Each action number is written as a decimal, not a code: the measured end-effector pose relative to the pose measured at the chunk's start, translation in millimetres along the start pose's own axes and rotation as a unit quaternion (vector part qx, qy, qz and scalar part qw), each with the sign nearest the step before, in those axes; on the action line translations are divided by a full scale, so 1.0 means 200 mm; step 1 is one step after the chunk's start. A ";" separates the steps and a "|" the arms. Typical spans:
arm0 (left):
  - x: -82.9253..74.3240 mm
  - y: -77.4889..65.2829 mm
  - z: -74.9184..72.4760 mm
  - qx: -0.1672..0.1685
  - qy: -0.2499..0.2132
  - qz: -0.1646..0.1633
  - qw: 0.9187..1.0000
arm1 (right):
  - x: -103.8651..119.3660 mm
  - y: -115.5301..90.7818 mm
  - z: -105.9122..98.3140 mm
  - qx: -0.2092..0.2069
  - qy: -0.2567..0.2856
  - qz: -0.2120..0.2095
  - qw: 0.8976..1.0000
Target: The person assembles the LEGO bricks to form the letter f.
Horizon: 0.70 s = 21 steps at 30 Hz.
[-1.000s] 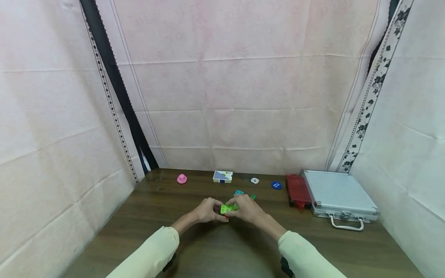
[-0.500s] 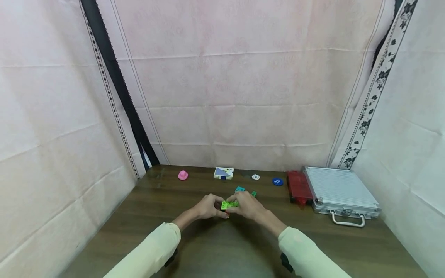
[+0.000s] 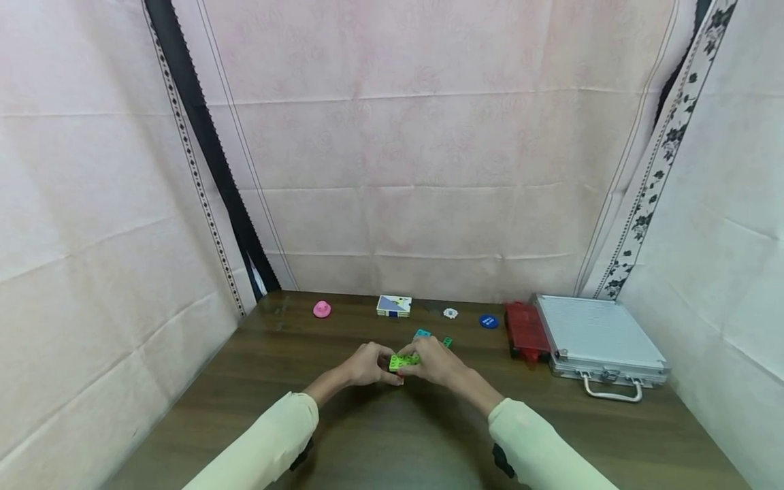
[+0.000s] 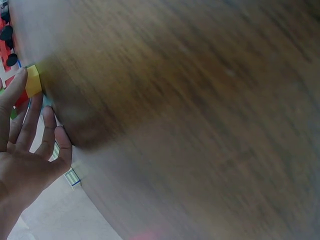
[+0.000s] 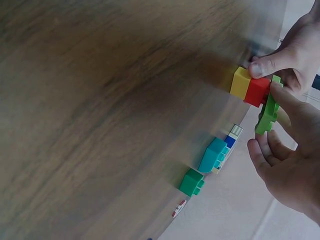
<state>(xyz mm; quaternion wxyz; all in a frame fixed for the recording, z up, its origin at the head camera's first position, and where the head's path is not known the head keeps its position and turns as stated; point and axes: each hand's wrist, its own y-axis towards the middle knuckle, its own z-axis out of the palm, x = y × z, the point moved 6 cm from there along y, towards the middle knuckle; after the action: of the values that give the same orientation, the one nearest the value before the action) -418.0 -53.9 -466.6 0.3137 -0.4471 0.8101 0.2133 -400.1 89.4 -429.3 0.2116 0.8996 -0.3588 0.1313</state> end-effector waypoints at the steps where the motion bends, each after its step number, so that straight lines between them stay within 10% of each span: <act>1: 0.00 0.00 0.00 0.001 0.001 0.000 1.000 | 0.00 0.00 0.00 0.000 -0.001 0.000 1.000; 21: -0.01 0.00 0.00 0.010 0.007 0.003 1.000 | -0.03 -0.03 0.03 -0.020 0.032 0.023 0.999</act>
<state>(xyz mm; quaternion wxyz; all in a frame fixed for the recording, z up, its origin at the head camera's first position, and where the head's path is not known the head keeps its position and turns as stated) -417.6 -53.5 -464.9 0.3117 -0.4426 0.8160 0.2025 -399.7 93.4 -437.3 0.2379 0.8820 -0.3751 0.1574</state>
